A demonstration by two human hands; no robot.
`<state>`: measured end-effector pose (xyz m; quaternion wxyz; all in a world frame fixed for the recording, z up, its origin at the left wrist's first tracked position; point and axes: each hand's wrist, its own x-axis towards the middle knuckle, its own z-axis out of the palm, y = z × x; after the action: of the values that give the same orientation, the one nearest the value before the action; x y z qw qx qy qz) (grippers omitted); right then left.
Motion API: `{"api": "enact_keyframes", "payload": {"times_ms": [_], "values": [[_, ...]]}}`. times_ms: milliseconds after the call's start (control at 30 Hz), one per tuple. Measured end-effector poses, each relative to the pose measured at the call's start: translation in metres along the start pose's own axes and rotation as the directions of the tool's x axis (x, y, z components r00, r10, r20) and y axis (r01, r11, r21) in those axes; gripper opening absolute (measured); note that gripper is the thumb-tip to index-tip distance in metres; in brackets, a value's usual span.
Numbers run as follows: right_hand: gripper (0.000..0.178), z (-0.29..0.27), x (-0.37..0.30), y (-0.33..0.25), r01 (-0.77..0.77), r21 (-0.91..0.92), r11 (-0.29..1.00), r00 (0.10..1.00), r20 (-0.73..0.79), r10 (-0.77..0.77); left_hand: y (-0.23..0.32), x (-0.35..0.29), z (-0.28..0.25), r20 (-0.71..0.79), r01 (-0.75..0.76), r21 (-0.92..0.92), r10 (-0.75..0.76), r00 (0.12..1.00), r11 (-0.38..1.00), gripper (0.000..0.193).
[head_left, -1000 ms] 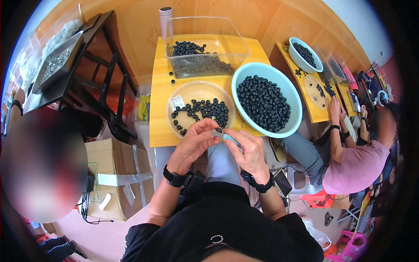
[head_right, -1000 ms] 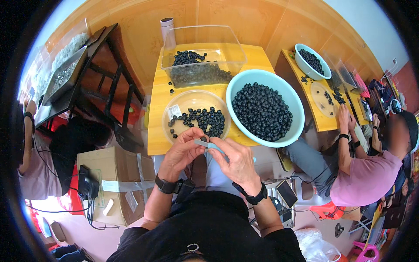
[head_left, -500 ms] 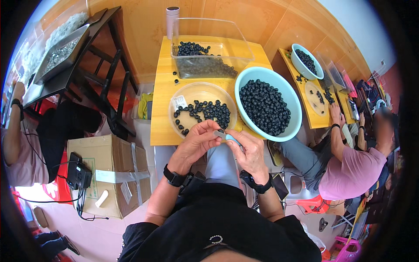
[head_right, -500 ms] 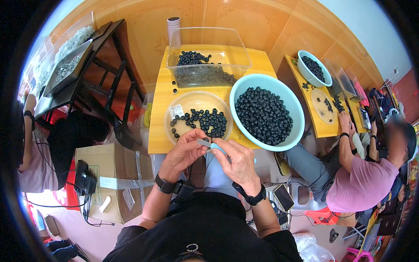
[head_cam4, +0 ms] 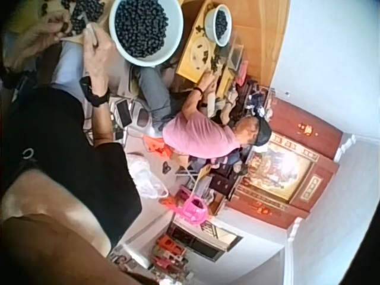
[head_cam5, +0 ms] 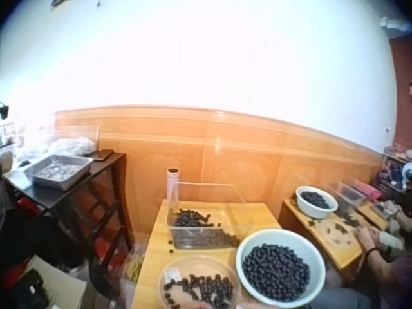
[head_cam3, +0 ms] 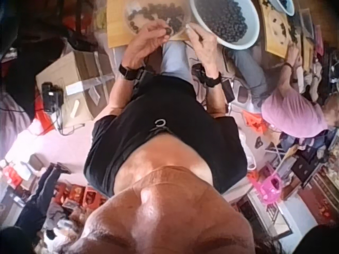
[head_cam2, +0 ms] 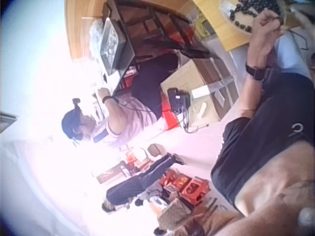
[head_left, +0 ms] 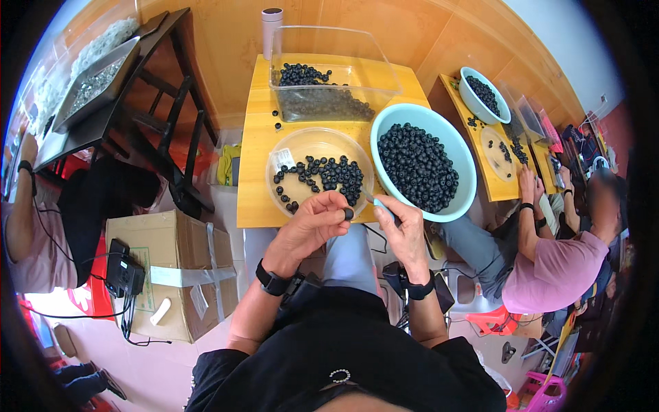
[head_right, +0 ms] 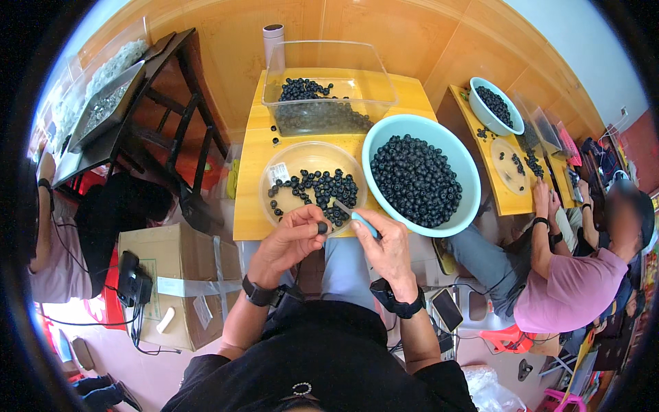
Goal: Sorting and inspecting small black spherical plastic components into containers using hands and a small probing tool.
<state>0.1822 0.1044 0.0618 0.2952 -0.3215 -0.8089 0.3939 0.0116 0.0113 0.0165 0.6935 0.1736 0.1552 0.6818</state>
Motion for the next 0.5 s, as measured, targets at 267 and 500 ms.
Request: {"api": "enact_keyframes", "payload": {"times_ms": [267, 500], "values": [[0.023, 0.005, -0.002, -0.018, 0.026, 0.154, 0.988, 0.986, 0.157, -0.05, -0.006, 0.001, -0.001, -0.03, 0.063, 0.104, -0.06, 0.998, 0.993, 0.02], [0.014, 0.011, -0.011, -0.01, -0.248, 0.479, 0.842, 0.954, 0.269, 0.128, -0.015, -0.001, -0.011, 0.065, 0.161, 0.08, -0.167, 0.984, 0.984, 0.024]]}}
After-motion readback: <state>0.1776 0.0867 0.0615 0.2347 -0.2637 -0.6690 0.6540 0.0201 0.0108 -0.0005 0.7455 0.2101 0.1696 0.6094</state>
